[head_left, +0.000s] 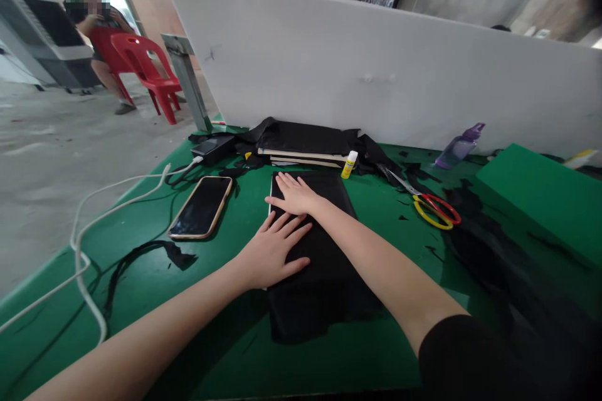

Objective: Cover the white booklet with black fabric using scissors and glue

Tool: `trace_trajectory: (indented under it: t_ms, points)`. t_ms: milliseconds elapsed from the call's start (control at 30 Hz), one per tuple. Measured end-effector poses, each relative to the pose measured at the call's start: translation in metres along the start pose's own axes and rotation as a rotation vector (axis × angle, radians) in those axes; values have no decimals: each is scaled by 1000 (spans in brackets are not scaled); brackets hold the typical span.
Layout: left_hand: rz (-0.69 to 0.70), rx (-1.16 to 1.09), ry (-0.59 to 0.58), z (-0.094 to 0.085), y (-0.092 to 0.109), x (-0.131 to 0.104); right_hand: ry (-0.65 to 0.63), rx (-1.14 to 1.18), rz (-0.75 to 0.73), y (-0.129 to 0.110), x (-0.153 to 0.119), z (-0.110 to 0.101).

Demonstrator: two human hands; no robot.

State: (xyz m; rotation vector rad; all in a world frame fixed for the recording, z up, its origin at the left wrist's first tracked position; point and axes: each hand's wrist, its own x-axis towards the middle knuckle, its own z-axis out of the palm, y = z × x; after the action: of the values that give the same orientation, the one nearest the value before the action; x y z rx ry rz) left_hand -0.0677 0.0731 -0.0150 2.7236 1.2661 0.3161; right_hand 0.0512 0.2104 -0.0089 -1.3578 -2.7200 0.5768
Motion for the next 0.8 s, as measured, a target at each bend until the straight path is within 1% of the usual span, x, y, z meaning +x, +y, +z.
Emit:
trace_trajectory:
  t_ms: [100, 133, 200, 267, 300, 367, 467, 800]
  points:
    - [-11, 0, -12, -1, 0, 0, -48, 93, -39, 4, -1, -11]
    - [-13, 1, -18, -1, 0, 0, -35, 122, -67, 6, -2, -14]
    - [-14, 1, -25, -2, 0, 0, 54, 121, -130, 11, -2, -17]
    - [-9, -2, -19, -1, 0, -1, 148, 43, -173, 15, 0, -13]
    - [-6, -4, -14, -1, -1, -1, 167, -8, -178, 16, 1, -9]
    - [-1, -9, -5, 0, -1, -1, 155, -86, -169, 18, 4, -1]
    - [-1, -17, 0, 1, -2, -1, 145, -124, -150, 18, 6, 7]
    - [-26, -37, -54, -3, 0, 0, 115, -149, -121, 16, 6, 5]
